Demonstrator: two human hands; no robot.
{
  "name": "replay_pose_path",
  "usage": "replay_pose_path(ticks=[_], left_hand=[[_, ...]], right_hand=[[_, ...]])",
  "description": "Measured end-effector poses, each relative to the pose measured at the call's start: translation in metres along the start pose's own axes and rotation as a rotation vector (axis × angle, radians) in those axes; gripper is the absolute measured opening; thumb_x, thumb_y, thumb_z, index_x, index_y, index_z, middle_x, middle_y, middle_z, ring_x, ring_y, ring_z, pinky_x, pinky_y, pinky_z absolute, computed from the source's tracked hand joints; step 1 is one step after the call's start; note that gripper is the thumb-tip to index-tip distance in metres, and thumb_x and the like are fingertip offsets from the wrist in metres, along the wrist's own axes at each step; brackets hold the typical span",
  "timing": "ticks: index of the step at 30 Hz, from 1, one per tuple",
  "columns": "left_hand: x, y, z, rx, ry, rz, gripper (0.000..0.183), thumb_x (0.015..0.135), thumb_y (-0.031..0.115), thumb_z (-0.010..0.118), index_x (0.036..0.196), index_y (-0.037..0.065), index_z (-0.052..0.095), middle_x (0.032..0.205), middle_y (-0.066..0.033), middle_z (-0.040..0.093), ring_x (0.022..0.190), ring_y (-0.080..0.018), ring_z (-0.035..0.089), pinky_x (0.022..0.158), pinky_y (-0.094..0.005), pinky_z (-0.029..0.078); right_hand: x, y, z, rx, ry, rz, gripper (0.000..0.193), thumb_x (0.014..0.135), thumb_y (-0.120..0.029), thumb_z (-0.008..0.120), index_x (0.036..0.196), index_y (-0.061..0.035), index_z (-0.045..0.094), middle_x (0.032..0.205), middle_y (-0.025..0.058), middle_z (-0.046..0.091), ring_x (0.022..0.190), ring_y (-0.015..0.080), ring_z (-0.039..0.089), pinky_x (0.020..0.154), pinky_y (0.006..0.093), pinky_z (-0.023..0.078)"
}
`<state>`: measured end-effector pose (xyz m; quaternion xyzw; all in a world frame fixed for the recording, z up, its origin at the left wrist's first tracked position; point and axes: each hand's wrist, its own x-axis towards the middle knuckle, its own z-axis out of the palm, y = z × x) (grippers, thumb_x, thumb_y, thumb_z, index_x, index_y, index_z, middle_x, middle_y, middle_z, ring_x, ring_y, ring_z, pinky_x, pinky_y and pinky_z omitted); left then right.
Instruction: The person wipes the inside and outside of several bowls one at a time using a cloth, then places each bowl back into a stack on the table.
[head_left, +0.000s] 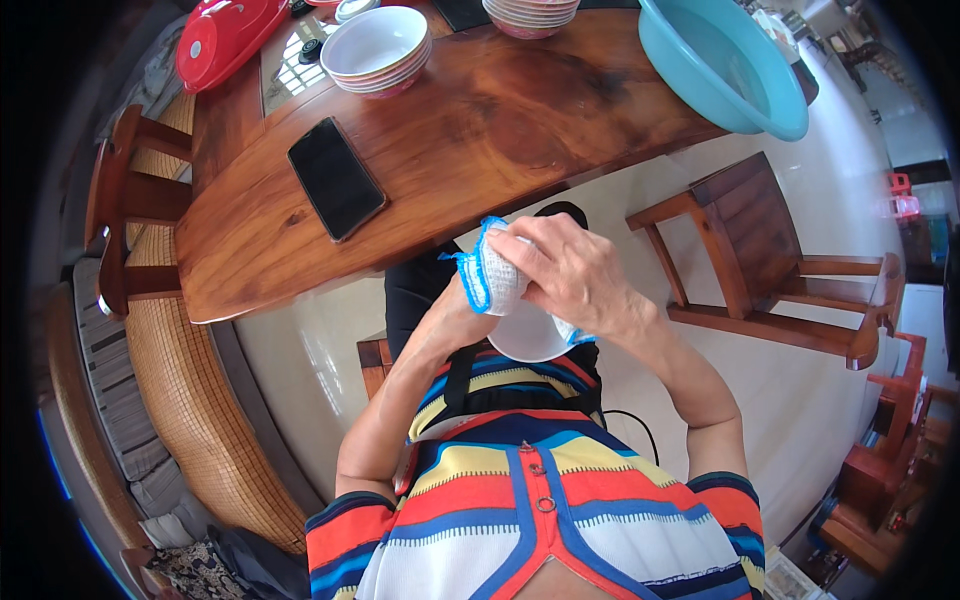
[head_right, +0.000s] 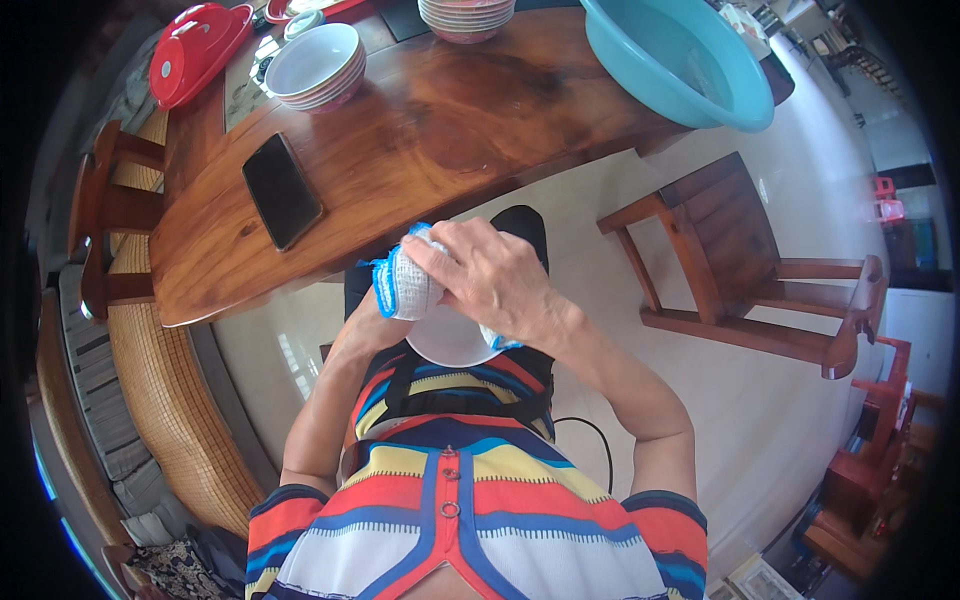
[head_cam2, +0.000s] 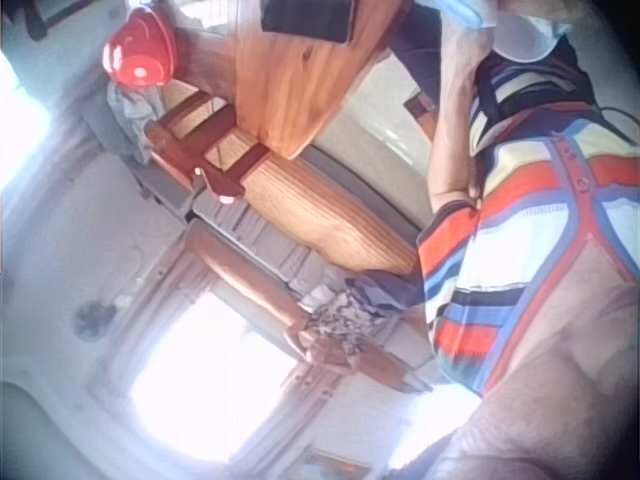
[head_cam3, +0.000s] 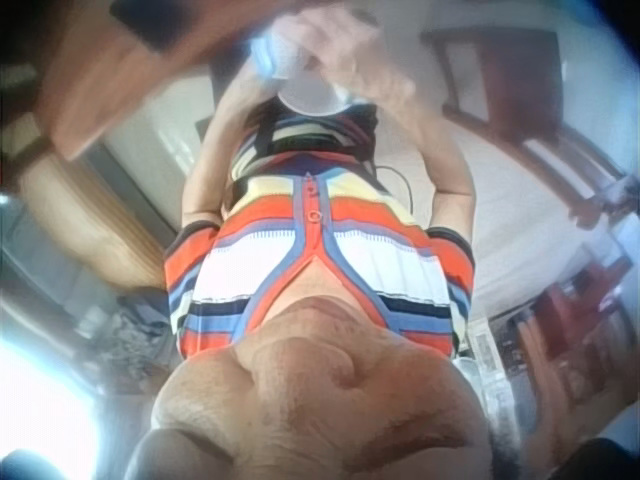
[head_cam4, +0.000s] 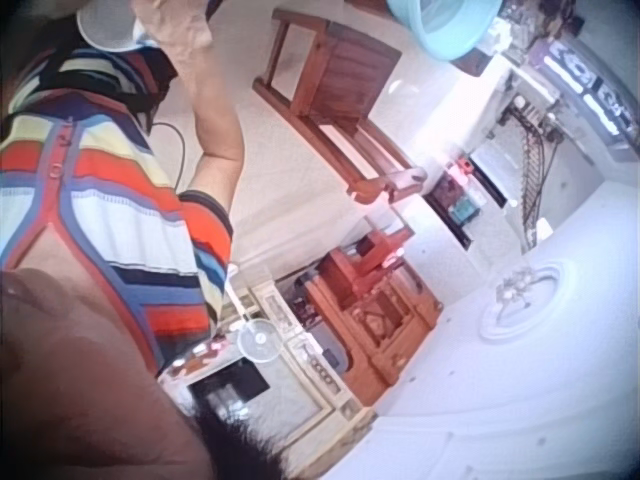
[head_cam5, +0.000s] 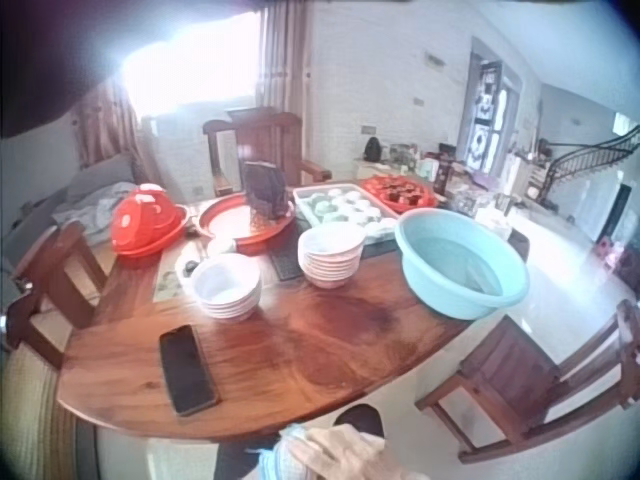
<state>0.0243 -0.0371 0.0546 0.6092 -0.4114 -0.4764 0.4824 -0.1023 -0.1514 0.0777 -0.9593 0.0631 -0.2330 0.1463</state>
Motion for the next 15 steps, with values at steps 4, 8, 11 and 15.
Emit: replay_pose_path(ticks=[4, 8, 11, 15], left_hand=[[-0.002, 0.021, 0.007, -0.077, 0.087, -0.054, 0.027, 0.086, 0.007, 0.055, 0.113, 0.003, 0.053, 0.103, -0.0127, 0.060, 0.096, -0.0220, 0.057, 0.085, -0.0351, 0.045], [-0.007, 0.027, 0.012, -0.012, 0.196, 0.023, 0.041, 0.077, -0.006, 0.042, 0.117, 0.000, 0.049, 0.105, -0.0156, 0.056, 0.101, -0.0269, 0.054, 0.091, -0.0349, 0.041], [-0.004, 0.029, 0.018, 0.024, 0.341, 0.144, 0.056, 0.066, -0.012, 0.035, 0.119, 0.000, 0.048, 0.107, -0.0093, 0.056, 0.105, -0.0164, 0.051, 0.096, -0.0276, 0.036], [0.001, 0.028, 0.031, 0.152, 0.458, 0.298, 0.059, 0.065, -0.013, 0.036, 0.122, -0.001, 0.047, 0.114, -0.0135, 0.051, 0.112, -0.0237, 0.048, 0.099, -0.0306, 0.034]], right_hand=[[0.006, 0.018, 0.012, 0.012, 0.170, -0.023, 0.036, 0.065, -0.004, 0.070, 0.096, -0.0103, 0.054, 0.082, 0.0067, 0.054, 0.071, 0.0221, 0.059, 0.056, 0.0330, 0.051], [0.002, 0.020, 0.017, 0.227, 0.291, 0.165, 0.031, 0.067, -0.005, 0.070, 0.094, -0.0061, 0.055, 0.077, 0.0082, 0.057, 0.069, 0.0240, 0.061, 0.058, 0.0328, 0.051], [-0.010, 0.011, 0.033, 0.423, 0.457, 0.497, 0.025, 0.074, -0.008, 0.070, 0.093, -0.0035, 0.055, 0.079, 0.0085, 0.061, 0.070, 0.0184, 0.062, 0.059, 0.0312, 0.051], [-0.022, -0.002, 0.065, 1.004, 0.662, 0.970, 0.026, 0.085, -0.017, 0.065, 0.105, -0.0038, 0.056, 0.095, 0.0054, 0.064, 0.082, 0.0090, 0.059, 0.069, 0.0274, 0.050]])
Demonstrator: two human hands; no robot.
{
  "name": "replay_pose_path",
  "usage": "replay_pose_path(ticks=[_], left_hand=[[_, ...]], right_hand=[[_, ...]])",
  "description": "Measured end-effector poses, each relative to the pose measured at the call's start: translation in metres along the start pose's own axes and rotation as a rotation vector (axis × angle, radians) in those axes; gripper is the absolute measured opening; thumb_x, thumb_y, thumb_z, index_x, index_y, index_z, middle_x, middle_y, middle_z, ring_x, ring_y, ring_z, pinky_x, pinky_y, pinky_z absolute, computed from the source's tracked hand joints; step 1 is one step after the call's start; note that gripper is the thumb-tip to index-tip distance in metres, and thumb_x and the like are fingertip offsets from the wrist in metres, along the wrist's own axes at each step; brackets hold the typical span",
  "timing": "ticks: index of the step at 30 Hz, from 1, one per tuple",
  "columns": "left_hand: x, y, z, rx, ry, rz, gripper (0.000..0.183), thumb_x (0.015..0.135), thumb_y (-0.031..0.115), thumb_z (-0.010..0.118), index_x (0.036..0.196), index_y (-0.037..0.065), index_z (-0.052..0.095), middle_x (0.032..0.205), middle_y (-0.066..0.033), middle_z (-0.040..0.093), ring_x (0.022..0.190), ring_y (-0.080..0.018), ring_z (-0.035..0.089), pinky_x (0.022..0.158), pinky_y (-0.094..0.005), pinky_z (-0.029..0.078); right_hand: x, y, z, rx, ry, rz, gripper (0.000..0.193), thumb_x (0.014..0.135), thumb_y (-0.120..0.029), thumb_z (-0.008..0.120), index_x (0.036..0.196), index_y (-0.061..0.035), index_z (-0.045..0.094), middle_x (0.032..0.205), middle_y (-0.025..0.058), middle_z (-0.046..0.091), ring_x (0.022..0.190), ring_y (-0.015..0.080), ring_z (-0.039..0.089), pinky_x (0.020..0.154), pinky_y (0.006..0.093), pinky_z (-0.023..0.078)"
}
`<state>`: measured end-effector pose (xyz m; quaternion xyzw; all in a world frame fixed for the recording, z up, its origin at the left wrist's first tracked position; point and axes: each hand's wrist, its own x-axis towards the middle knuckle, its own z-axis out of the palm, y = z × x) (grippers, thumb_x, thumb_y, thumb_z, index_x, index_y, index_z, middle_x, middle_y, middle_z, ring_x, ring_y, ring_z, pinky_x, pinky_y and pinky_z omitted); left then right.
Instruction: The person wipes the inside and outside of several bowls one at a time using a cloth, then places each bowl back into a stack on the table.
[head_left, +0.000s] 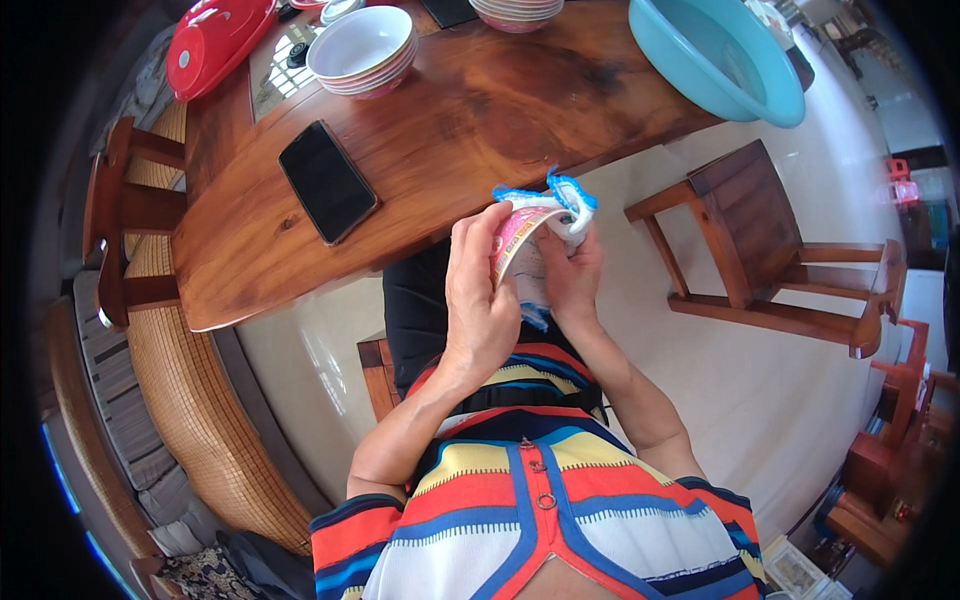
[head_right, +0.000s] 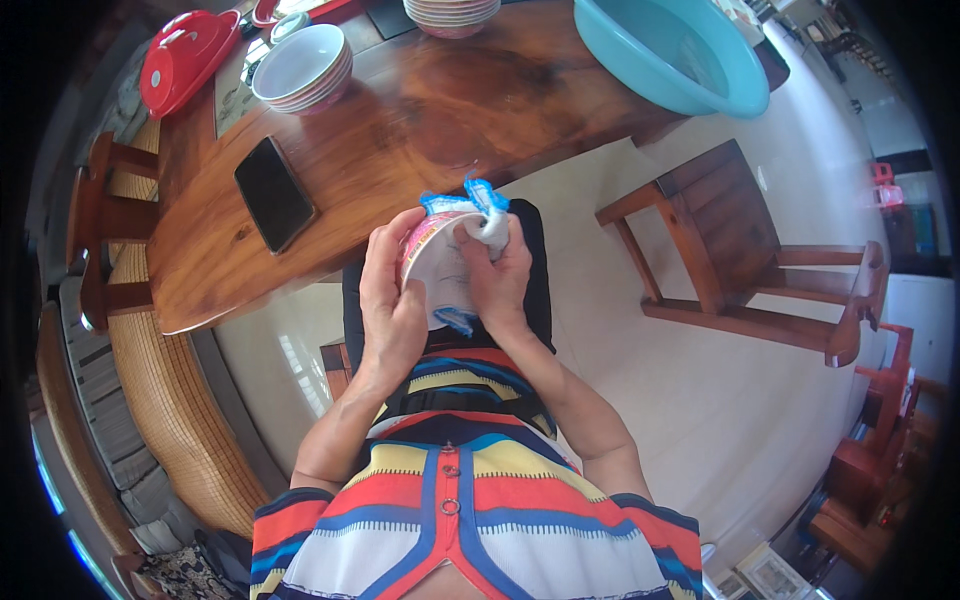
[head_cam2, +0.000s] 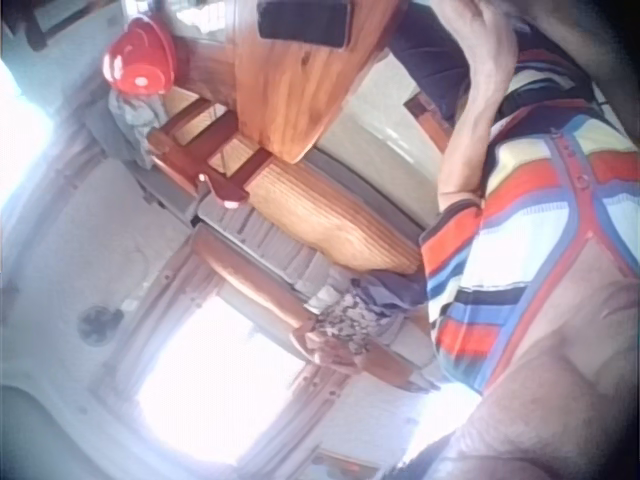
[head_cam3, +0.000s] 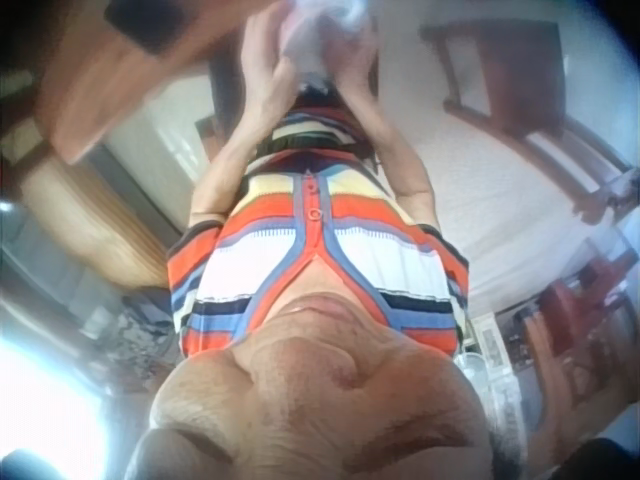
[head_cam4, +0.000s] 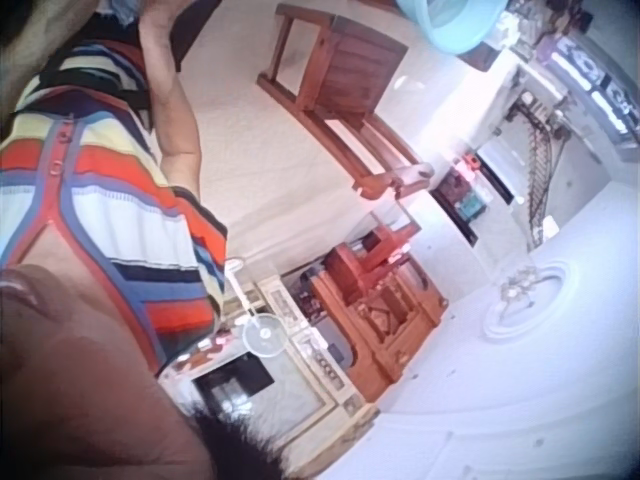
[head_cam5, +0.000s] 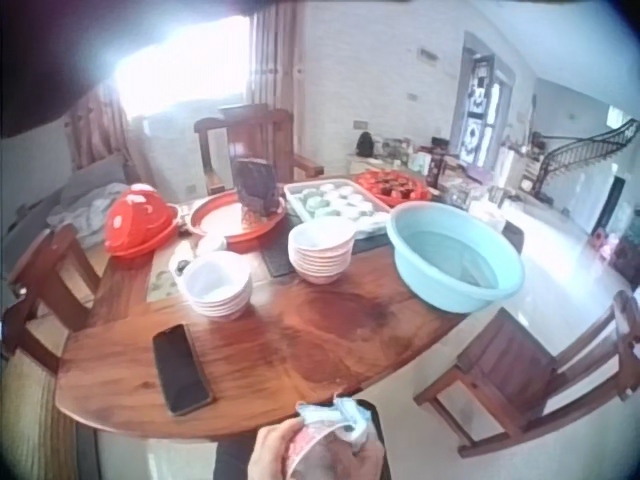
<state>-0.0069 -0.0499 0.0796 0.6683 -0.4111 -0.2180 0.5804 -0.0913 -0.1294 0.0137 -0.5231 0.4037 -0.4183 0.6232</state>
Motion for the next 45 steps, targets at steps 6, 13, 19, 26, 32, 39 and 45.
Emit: replay_pose_path(ticks=[6, 13, 19, 26, 32, 39, 45], left_hand=[[0.001, -0.019, 0.010, 0.077, 0.074, 0.312, 0.058, 0.067, -0.011, 0.047, 0.124, -0.002, 0.042, 0.118, -0.0192, 0.045, 0.112, -0.0343, 0.045, 0.099, -0.0391, 0.034], [0.012, 0.000, -0.021, -0.065, -0.367, -0.215, 0.055, 0.073, 0.001, 0.057, 0.125, 0.003, 0.042, 0.111, -0.0103, 0.053, 0.106, -0.0190, 0.052, 0.094, -0.0316, 0.040], [0.002, -0.006, -0.001, -0.052, -0.230, -0.157, 0.053, 0.075, -0.011, 0.046, 0.125, 0.005, 0.040, 0.114, -0.0129, 0.053, 0.108, -0.0237, 0.051, 0.094, -0.0309, 0.038], [0.006, -0.006, 0.003, -0.359, 0.044, -0.129, 0.062, 0.070, -0.016, 0.036, 0.129, 0.003, 0.033, 0.114, -0.0128, 0.048, 0.109, -0.0202, 0.048, 0.099, -0.0297, 0.035], [-0.001, -0.029, 0.013, -0.262, 0.151, 0.013, 0.060, 0.073, -0.010, 0.046, 0.129, 0.004, 0.032, 0.119, -0.0124, 0.046, 0.112, -0.0200, 0.046, 0.100, -0.0309, 0.035], [0.019, 0.001, -0.025, -0.039, -0.345, -0.278, 0.051, 0.071, 0.005, 0.058, 0.120, 0.003, 0.045, 0.106, -0.0107, 0.055, 0.102, -0.0197, 0.053, 0.090, -0.0313, 0.042], [0.016, -0.012, -0.013, -0.282, -0.238, -0.353, 0.042, 0.073, 0.003, 0.053, 0.115, 0.002, 0.054, 0.105, -0.0059, 0.059, 0.099, -0.0143, 0.054, 0.089, -0.0273, 0.042]], right_hand=[[-0.019, -0.002, 0.005, 0.701, -0.176, 0.626, 0.037, 0.089, -0.021, 0.061, 0.120, -0.0035, 0.051, 0.109, 0.0040, 0.059, 0.096, 0.0121, 0.057, 0.080, 0.0271, 0.048], [0.012, -0.038, -0.034, -0.494, -0.309, -0.365, 0.022, 0.076, -0.002, 0.065, 0.096, -0.0063, 0.060, 0.086, 0.0051, 0.063, 0.081, 0.0226, 0.062, 0.067, 0.0297, 0.050], [0.018, -0.046, -0.025, -0.746, -0.358, -0.817, 0.032, 0.057, 0.000, 0.072, 0.083, -0.0063, 0.054, 0.076, 0.0073, 0.057, 0.073, 0.0282, 0.058, 0.059, 0.0367, 0.048], [0.000, 0.005, 0.004, 0.134, -0.009, 0.058, 0.020, 0.085, -0.016, 0.066, 0.100, -0.0040, 0.058, 0.090, 0.0024, 0.063, 0.080, 0.0096, 0.058, 0.071, 0.0249, 0.047], [-0.029, 0.009, 0.017, 0.672, -0.114, 0.730, 0.040, 0.087, -0.024, 0.064, 0.119, -0.0019, 0.052, 0.108, 0.0072, 0.060, 0.096, 0.0171, 0.059, 0.080, 0.0301, 0.049], [0.013, -0.026, -0.032, -0.462, -0.333, -0.162, 0.021, 0.081, -0.013, 0.067, 0.100, -0.0064, 0.059, 0.083, 0.0091, 0.065, 0.077, 0.0254, 0.065, 0.066, 0.0332, 0.051], [0.023, -0.037, -0.030, -0.695, -0.306, -0.363, 0.021, 0.080, -0.014, 0.066, 0.095, -0.0063, 0.053, 0.081, 0.0124, 0.060, 0.076, 0.0343, 0.062, 0.062, 0.0392, 0.049]])
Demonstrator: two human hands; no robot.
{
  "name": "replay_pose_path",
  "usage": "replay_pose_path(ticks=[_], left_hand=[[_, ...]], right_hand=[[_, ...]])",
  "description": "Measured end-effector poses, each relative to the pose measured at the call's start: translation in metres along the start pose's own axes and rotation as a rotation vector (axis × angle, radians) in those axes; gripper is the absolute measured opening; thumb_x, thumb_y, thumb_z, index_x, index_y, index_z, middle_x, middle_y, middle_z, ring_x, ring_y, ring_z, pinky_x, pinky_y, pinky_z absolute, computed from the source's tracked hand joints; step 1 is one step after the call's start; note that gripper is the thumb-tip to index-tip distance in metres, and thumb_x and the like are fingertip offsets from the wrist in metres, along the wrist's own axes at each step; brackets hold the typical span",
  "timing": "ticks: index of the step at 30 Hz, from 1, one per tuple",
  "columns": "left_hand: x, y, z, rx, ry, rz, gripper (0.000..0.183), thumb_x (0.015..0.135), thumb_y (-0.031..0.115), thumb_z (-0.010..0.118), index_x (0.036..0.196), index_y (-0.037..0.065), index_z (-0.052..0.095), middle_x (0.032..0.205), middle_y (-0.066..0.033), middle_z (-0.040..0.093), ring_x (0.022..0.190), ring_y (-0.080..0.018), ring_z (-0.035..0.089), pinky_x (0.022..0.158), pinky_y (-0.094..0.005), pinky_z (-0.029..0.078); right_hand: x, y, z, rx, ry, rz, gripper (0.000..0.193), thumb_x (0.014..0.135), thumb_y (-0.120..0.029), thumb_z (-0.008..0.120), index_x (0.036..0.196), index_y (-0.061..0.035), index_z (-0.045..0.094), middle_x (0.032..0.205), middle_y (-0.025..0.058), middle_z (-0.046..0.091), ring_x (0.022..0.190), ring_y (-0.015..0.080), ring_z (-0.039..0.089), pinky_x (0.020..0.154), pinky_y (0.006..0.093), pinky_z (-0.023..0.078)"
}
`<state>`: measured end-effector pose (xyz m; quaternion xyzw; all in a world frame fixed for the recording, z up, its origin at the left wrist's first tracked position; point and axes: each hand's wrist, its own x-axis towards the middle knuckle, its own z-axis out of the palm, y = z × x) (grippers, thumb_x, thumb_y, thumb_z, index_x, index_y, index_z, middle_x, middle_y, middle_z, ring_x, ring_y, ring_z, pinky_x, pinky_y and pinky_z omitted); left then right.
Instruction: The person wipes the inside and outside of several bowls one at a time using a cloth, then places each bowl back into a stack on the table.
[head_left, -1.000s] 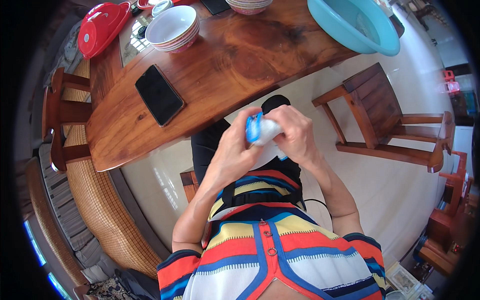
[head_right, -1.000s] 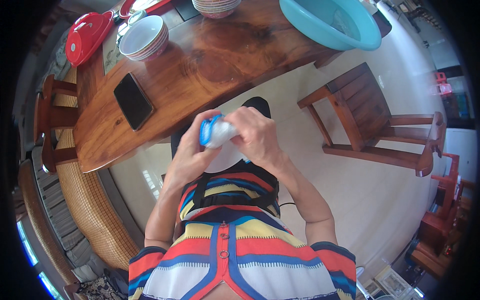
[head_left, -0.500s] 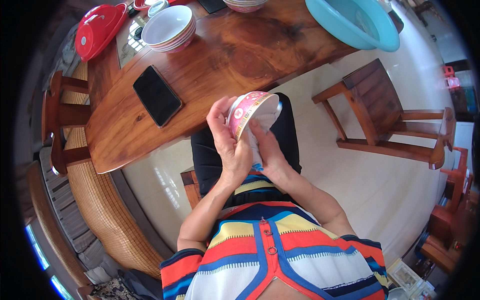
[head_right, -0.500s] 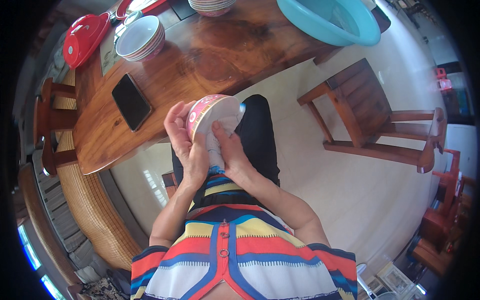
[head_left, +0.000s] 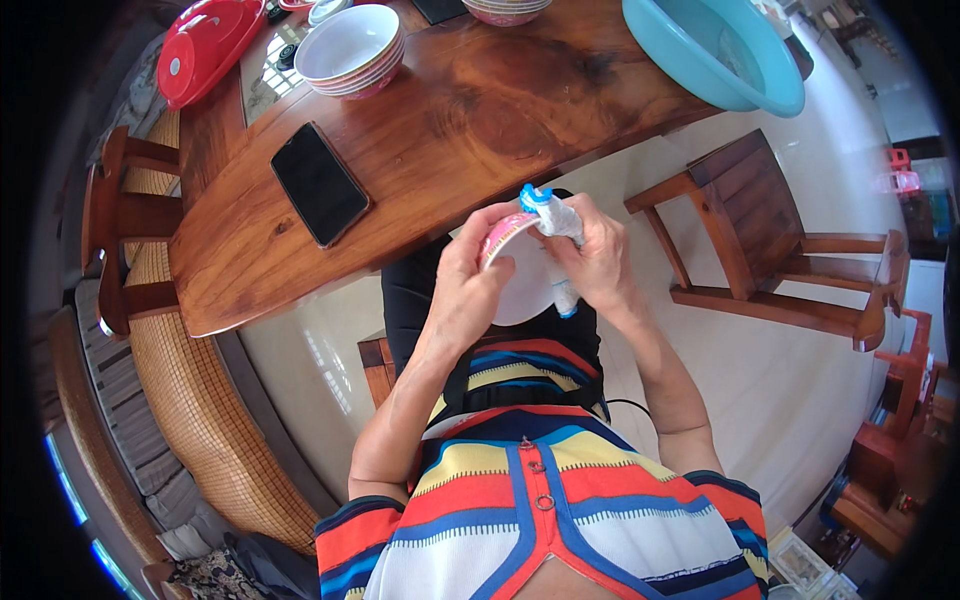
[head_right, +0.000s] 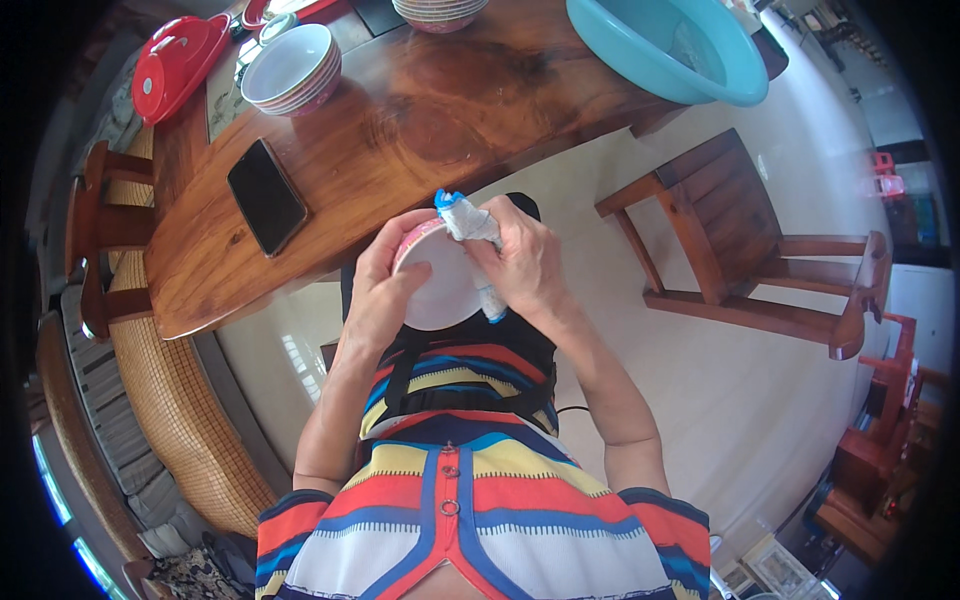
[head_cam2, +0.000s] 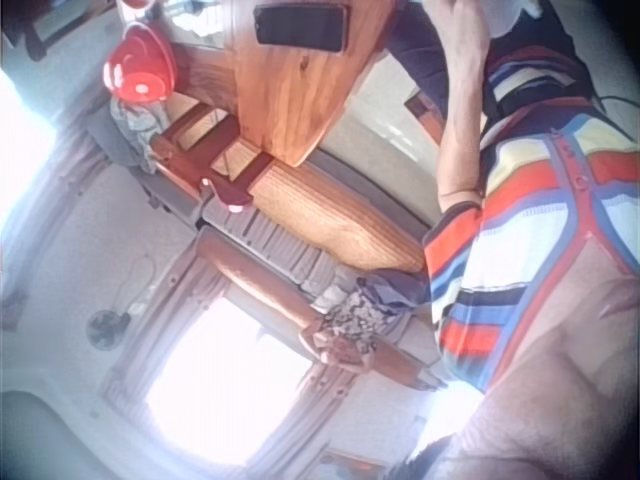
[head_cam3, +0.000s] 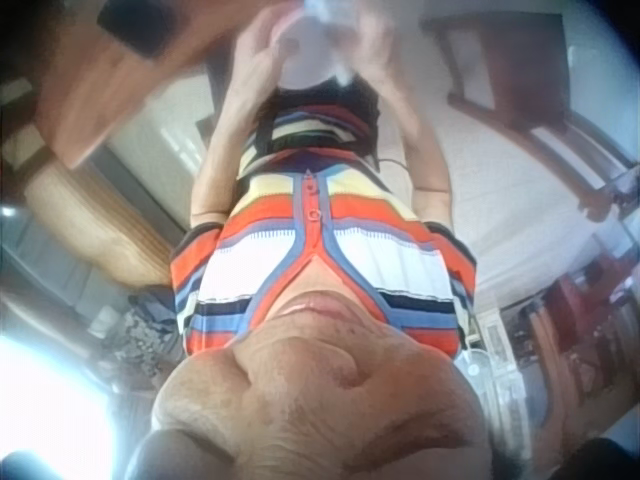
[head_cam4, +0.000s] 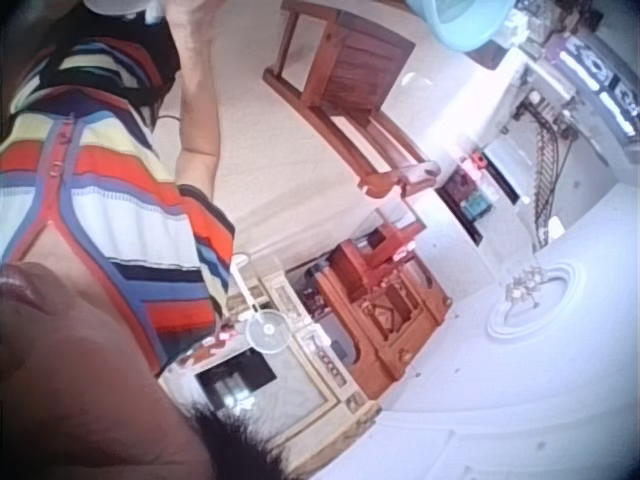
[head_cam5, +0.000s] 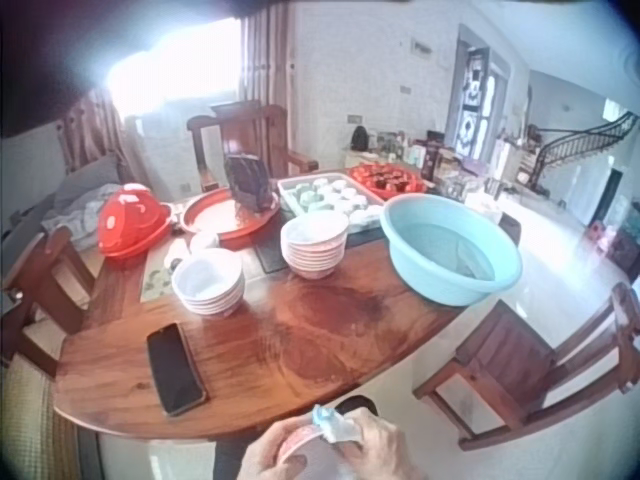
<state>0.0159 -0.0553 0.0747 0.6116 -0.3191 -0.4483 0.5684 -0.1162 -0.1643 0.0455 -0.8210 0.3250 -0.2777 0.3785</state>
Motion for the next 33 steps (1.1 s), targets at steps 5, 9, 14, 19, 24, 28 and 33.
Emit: replay_pose_path(ticks=[5, 9, 14, 19, 24, 28, 33], left_hand=[[0.014, -0.011, -0.012, -0.221, 0.177, -0.051, 0.038, 0.089, 0.028, 0.058, 0.115, 0.000, 0.055, 0.102, -0.0081, 0.061, 0.094, -0.0128, 0.054, 0.084, -0.0268, 0.043], [0.020, -0.006, -0.017, -0.273, 0.191, -0.048, 0.051, 0.090, 0.043, 0.055, 0.115, -0.001, 0.055, 0.103, -0.0094, 0.061, 0.094, -0.0154, 0.056, 0.083, -0.0283, 0.044], [0.035, -0.002, -0.025, -0.359, 0.179, -0.007, 0.057, 0.092, 0.051, 0.047, 0.115, 0.000, 0.056, 0.103, -0.0094, 0.061, 0.094, -0.0160, 0.056, 0.083, -0.0290, 0.044], [0.044, 0.000, -0.034, -0.440, 0.203, -0.071, 0.061, 0.092, 0.054, 0.042, 0.112, -0.002, 0.058, 0.104, -0.0113, 0.061, 0.096, -0.0174, 0.056, 0.086, -0.0307, 0.043], [0.047, 0.001, -0.037, -0.382, 0.220, -0.087, 0.062, 0.092, 0.055, 0.043, 0.111, -0.001, 0.058, 0.104, -0.0103, 0.059, 0.097, -0.0162, 0.053, 0.088, -0.0295, 0.041], [0.049, -0.006, -0.036, -0.341, 0.228, -0.027, 0.059, 0.092, 0.054, 0.043, 0.110, 0.000, 0.059, 0.104, -0.0081, 0.057, 0.096, -0.0142, 0.049, 0.088, -0.0280, 0.039], [0.049, -0.006, -0.033, -0.357, 0.253, 0.009, 0.055, 0.093, 0.051, 0.044, 0.106, 0.000, 0.060, 0.098, -0.0055, 0.057, 0.092, -0.0128, 0.048, 0.084, -0.0267, 0.039]], right_hand=[[-0.015, -0.008, 0.016, -0.029, 0.106, 0.033, 0.031, 0.085, -0.018, 0.062, 0.106, -0.0023, 0.046, 0.095, 0.0174, 0.058, 0.083, 0.0380, 0.060, 0.064, 0.0421, 0.048], [-0.003, -0.032, -0.004, -0.155, 0.220, -0.117, 0.037, 0.085, -0.027, 0.064, 0.105, -0.0007, 0.046, 0.088, 0.0147, 0.053, 0.076, 0.0356, 0.058, 0.060, 0.0400, 0.047], [0.022, -0.055, 0.000, -0.220, 0.163, -0.438, 0.049, 0.073, -0.028, 0.073, 0.109, -0.0020, 0.051, 0.100, 0.0111, 0.053, 0.086, 0.0295, 0.056, 0.070, 0.0388, 0.047], [0.028, -0.066, 0.007, -0.528, 0.041, -0.442, 0.062, 0.068, -0.031, 0.075, 0.120, -0.0064, 0.052, 0.121, 0.0117, 0.046, 0.116, 0.0323, 0.040, 0.098, 0.0513, 0.027], [0.021, -0.063, 0.003, -0.487, -0.073, -0.489, 0.057, 0.070, -0.020, 0.074, 0.119, -0.0008, 0.051, 0.115, 0.0152, 0.051, 0.107, 0.0316, 0.049, 0.089, 0.0410, 0.042], [0.032, -0.060, 0.020, -0.404, -0.098, -0.432, 0.052, 0.070, -0.010, 0.070, 0.116, 0.0041, 0.049, 0.111, 0.0176, 0.052, 0.102, 0.0325, 0.052, 0.083, 0.0398, 0.046], [0.047, -0.061, 0.031, -0.108, -0.203, -0.423, 0.046, 0.074, -0.003, 0.064, 0.118, 0.0048, 0.050, 0.111, 0.0218, 0.055, 0.102, 0.0362, 0.054, 0.088, 0.0416, 0.044]])
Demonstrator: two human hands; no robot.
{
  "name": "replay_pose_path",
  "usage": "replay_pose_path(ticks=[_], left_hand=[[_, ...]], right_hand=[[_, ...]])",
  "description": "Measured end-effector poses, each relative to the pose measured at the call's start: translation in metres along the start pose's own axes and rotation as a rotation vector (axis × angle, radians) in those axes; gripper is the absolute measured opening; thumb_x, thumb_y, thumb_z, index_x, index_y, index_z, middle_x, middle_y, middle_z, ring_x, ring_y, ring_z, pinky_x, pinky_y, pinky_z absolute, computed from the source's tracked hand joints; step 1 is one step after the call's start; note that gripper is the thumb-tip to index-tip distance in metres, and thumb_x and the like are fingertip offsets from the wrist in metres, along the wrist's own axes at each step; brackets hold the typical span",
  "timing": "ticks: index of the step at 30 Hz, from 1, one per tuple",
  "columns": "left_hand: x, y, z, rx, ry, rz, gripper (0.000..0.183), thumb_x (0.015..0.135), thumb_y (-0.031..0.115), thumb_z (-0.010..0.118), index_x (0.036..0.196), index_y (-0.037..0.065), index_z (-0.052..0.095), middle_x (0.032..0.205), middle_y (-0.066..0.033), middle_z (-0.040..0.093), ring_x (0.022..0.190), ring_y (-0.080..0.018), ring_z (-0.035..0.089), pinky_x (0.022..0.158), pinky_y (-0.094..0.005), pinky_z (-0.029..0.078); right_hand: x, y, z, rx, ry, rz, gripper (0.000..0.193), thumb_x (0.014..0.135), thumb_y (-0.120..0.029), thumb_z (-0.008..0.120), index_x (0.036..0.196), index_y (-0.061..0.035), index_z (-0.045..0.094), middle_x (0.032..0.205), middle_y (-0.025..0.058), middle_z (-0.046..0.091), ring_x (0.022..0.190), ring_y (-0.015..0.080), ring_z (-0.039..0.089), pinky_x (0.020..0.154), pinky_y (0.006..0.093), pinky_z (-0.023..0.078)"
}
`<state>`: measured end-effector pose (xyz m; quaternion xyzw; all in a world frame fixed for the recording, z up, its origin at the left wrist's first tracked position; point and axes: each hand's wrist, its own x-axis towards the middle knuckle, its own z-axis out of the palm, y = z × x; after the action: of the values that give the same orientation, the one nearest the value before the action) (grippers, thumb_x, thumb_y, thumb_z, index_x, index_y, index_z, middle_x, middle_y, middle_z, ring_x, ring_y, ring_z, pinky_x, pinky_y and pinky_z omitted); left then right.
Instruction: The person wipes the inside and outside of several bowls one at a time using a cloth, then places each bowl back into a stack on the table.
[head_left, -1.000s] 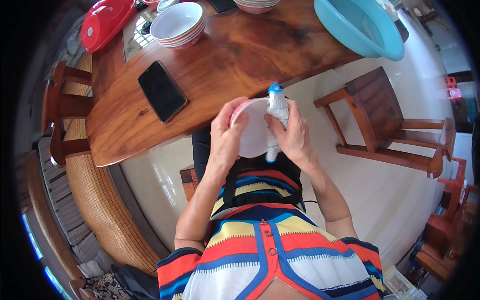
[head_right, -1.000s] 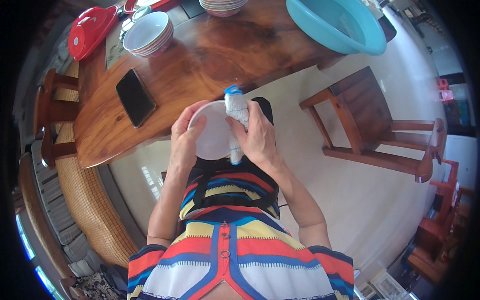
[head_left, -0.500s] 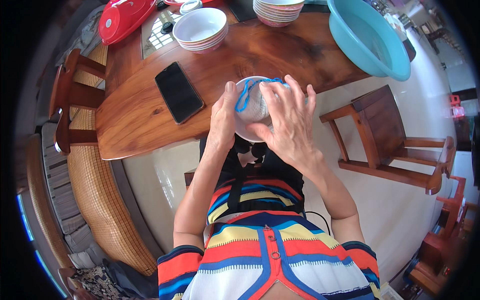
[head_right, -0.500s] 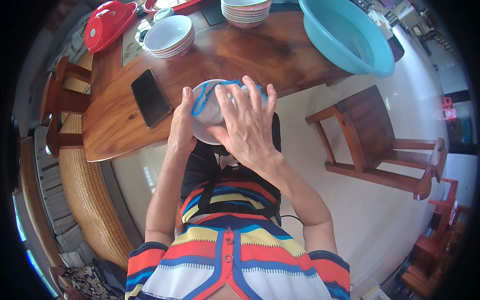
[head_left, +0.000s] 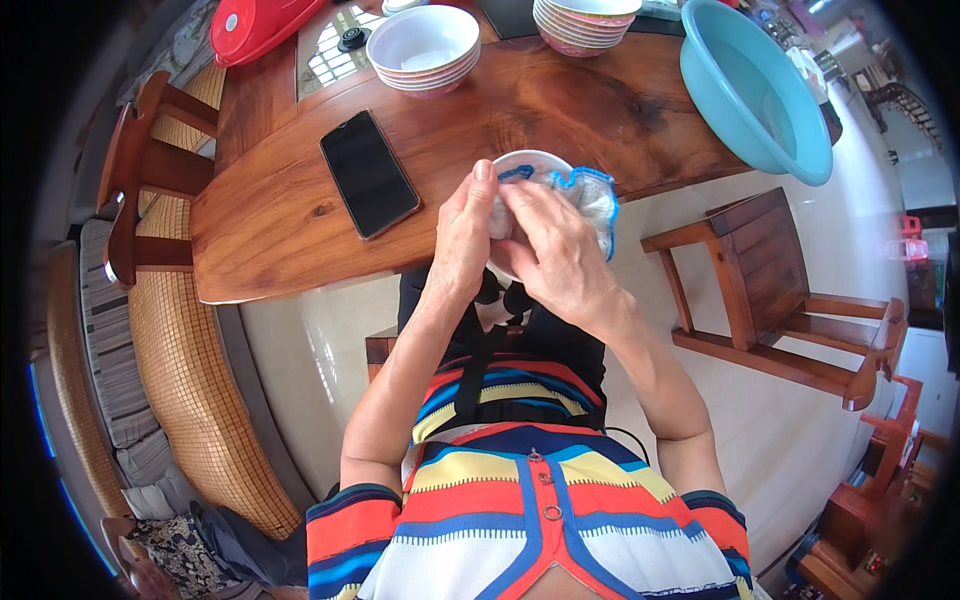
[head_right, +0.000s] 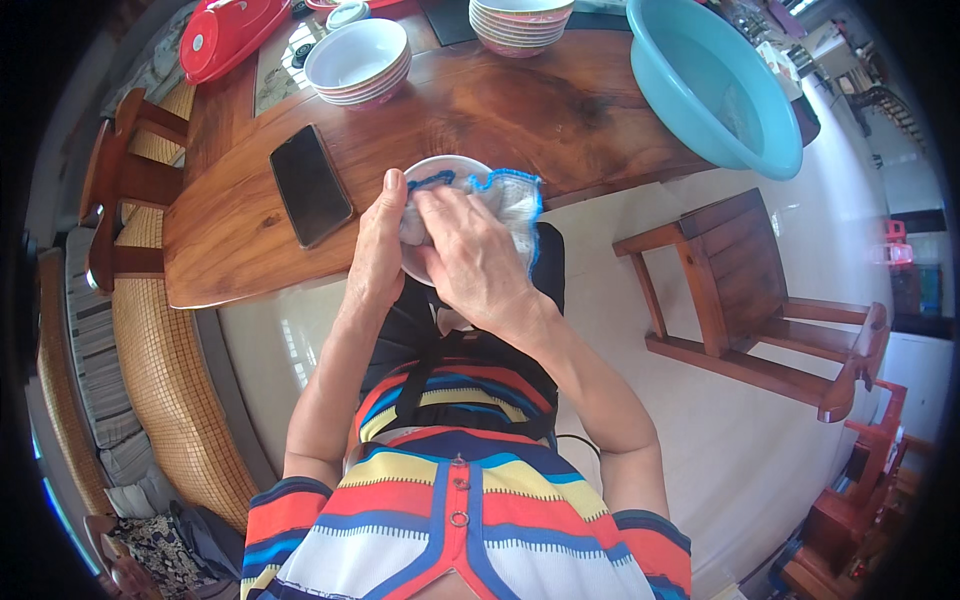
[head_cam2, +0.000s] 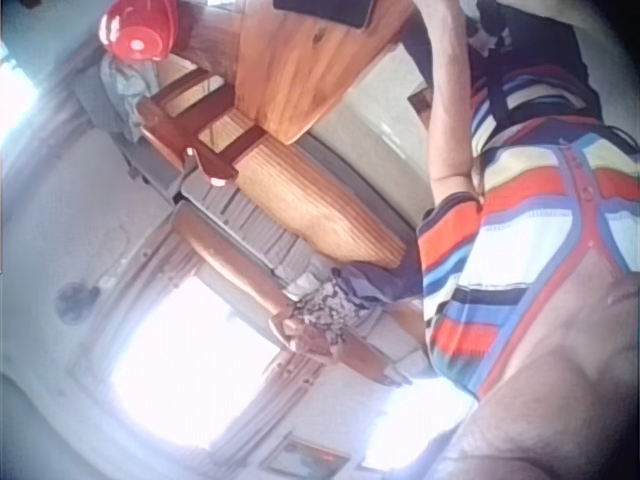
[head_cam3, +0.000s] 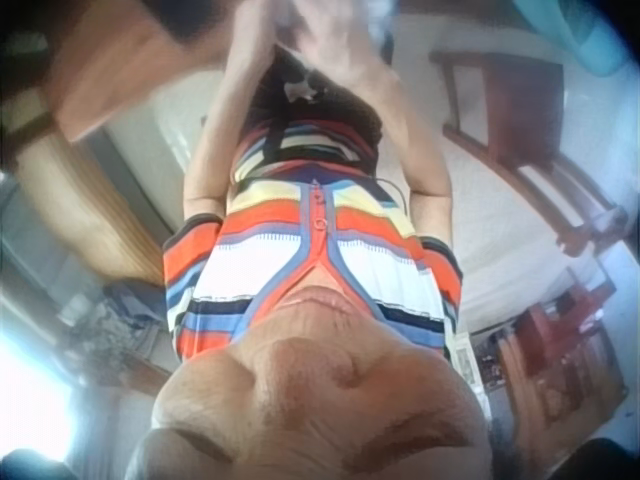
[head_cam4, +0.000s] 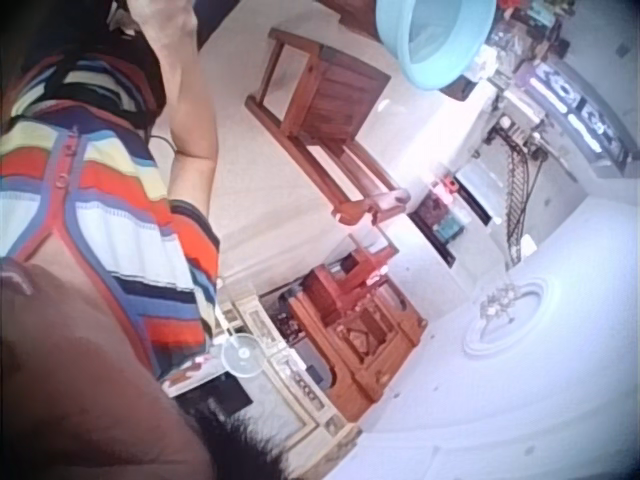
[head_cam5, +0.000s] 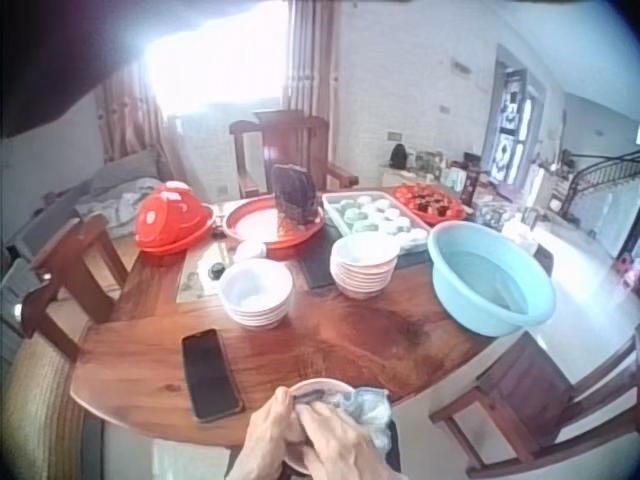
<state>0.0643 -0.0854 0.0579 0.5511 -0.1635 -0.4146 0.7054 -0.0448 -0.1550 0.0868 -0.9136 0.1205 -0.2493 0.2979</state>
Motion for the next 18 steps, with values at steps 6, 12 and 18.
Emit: replay_pose_path(ticks=[6, 12, 18], left_hand=[[-0.004, -0.007, -0.002, 0.142, 0.043, 0.122, 0.052, 0.095, 0.048, 0.042, 0.096, -0.001, 0.061, 0.081, -0.0026, 0.055, 0.080, -0.0109, 0.047, 0.076, -0.0257, 0.041], [-0.004, -0.005, -0.005, 0.092, 0.013, 0.027, 0.057, 0.092, 0.052, 0.046, 0.104, -0.002, 0.061, 0.093, -0.0072, 0.062, 0.088, -0.0133, 0.053, 0.080, -0.0263, 0.042], [-0.019, 0.005, 0.000, 0.260, -0.087, 0.075, 0.038, 0.090, 0.030, 0.057, 0.114, 0.001, 0.056, 0.102, -0.0082, 0.061, 0.095, -0.0154, 0.056, 0.084, -0.0289, 0.044]], right_hand=[[-0.011, -0.004, -0.013, 0.162, -0.176, -0.063, 0.026, 0.081, 0.000, 0.057, 0.106, 0.0032, 0.054, 0.087, 0.0188, 0.060, 0.084, 0.0333, 0.059, 0.073, 0.0405, 0.047], [-0.030, -0.021, -0.052, 0.581, -0.265, 0.264, 0.016, 0.089, -0.011, 0.055, 0.100, -0.0004, 0.058, 0.080, 0.0135, 0.061, 0.074, 0.0221, 0.061, 0.066, 0.0311, 0.047], [-0.051, -0.014, -0.060, 0.811, -0.049, 0.448, 0.029, 0.096, -0.028, 0.049, 0.102, 0.0000, 0.055, 0.079, -0.0049, 0.052, 0.069, 0.0003, 0.042, 0.061, 0.0149, 0.034]])
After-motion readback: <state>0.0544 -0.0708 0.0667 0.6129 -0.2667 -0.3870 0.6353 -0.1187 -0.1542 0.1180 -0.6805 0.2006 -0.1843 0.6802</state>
